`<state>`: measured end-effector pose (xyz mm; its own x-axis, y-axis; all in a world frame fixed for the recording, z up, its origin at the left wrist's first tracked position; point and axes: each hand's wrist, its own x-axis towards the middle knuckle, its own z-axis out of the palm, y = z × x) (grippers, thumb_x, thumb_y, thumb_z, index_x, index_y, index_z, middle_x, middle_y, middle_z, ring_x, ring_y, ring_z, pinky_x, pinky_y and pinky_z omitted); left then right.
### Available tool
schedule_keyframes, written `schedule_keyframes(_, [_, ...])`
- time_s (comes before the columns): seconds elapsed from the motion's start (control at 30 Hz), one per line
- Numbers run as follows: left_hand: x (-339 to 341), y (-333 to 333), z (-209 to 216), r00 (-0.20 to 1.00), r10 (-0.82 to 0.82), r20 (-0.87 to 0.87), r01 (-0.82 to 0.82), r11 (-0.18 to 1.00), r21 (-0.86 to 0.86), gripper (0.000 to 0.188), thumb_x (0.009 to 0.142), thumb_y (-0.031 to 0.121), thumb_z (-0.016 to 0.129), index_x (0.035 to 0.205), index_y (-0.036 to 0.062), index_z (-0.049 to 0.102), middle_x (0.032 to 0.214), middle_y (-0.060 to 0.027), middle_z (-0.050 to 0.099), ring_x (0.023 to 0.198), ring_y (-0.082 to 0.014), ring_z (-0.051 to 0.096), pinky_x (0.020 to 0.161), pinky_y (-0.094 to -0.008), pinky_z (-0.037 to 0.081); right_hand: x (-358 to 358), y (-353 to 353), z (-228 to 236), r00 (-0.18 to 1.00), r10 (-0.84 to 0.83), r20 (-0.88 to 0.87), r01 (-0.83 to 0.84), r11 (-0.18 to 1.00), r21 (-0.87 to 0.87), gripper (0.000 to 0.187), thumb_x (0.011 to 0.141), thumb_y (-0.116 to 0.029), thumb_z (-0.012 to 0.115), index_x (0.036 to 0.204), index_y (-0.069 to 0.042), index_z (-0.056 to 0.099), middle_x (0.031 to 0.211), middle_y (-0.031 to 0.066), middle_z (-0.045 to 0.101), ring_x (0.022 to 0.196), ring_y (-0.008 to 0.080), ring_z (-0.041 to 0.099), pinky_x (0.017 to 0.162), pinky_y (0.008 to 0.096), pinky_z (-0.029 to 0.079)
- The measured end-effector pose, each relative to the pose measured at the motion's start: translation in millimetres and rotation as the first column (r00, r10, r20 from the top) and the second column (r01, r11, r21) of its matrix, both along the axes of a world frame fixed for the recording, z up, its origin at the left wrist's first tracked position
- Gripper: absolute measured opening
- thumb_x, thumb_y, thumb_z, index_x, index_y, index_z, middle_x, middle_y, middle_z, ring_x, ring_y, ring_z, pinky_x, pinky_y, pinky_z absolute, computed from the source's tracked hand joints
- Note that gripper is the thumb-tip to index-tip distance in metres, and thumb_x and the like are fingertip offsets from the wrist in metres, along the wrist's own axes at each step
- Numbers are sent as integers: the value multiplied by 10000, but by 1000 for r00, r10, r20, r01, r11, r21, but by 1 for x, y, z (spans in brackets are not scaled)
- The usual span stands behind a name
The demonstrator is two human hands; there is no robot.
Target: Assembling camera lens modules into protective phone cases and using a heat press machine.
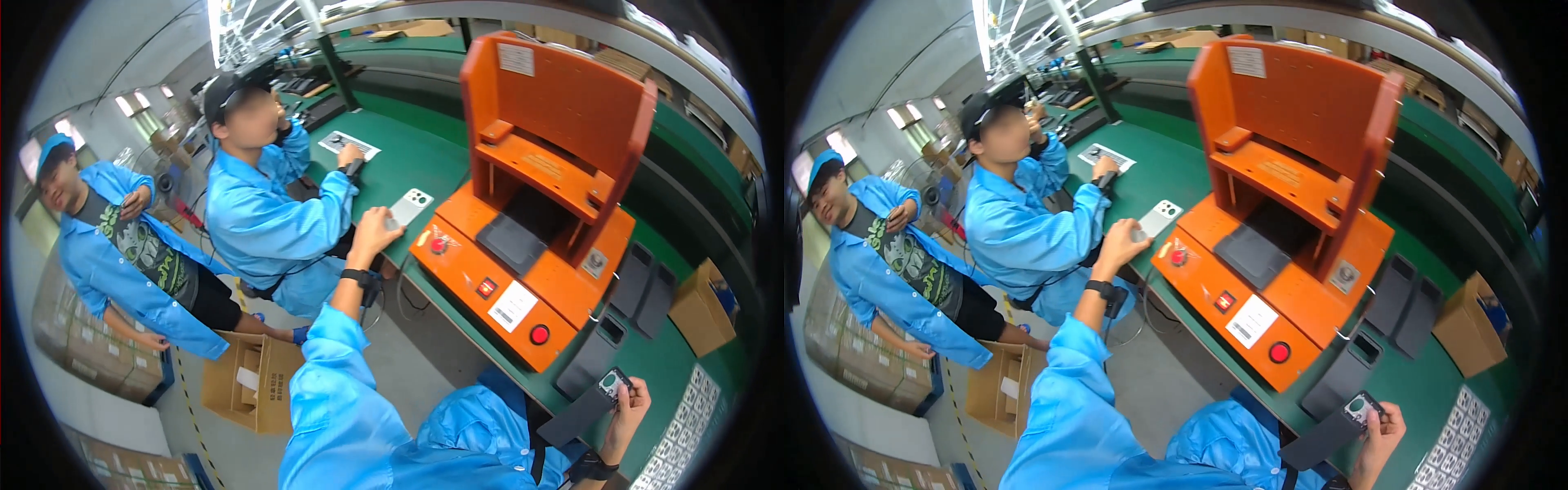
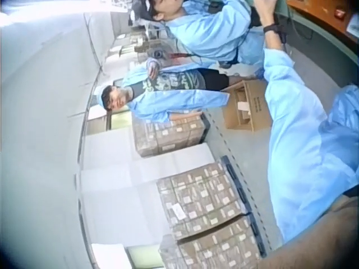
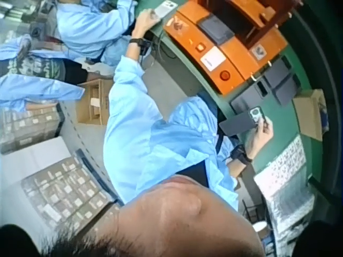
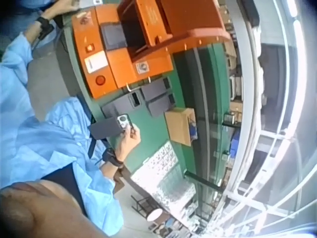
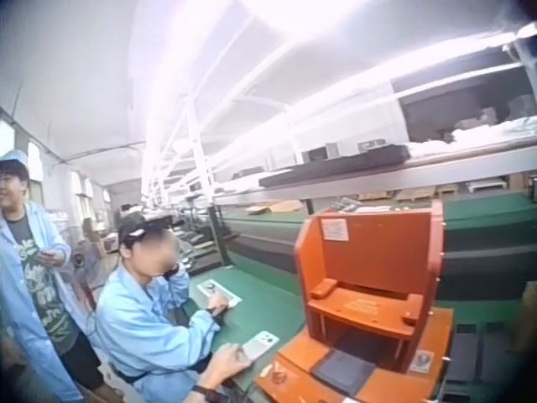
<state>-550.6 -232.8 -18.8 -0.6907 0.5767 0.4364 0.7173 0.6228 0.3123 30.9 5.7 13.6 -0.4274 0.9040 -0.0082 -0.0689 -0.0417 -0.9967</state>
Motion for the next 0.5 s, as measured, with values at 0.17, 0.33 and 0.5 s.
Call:
schedule_keyframes(0.17, [67,-23,62,999,23,38,-32,969,245,255,851,226,699,981,11,654,995,-147,673,948,-293,650,807,-381,503,-50,-15,16,983,182,4,-182,983,-26,170,841,-67,719,936,-22,586,732,32,635,546,51,542,449,162,386])
schedule_keyframes(0.33, [223,14,95,673,-572,469,266,779,568,247,953,256,615,976,15,666,837,-70,704,762,-138,669,718,-292,535,-65,-21,-6,986,166,-8,-166,985,47,126,923,-108,644,957,-32,549,736,20,625,531,22,509,383,159,352])
schedule_keyframes(0.5, [336,44,64,-27,-732,681,439,603,666,509,1012,467,443,1211,7,528,1055,-106,602,1014,-185,561,862,-306,450,-95,-37,-10,973,164,-161,-164,986,11,108,958,-107,604,996,-36,532,819,45,654,581,34,543,449,150,372])
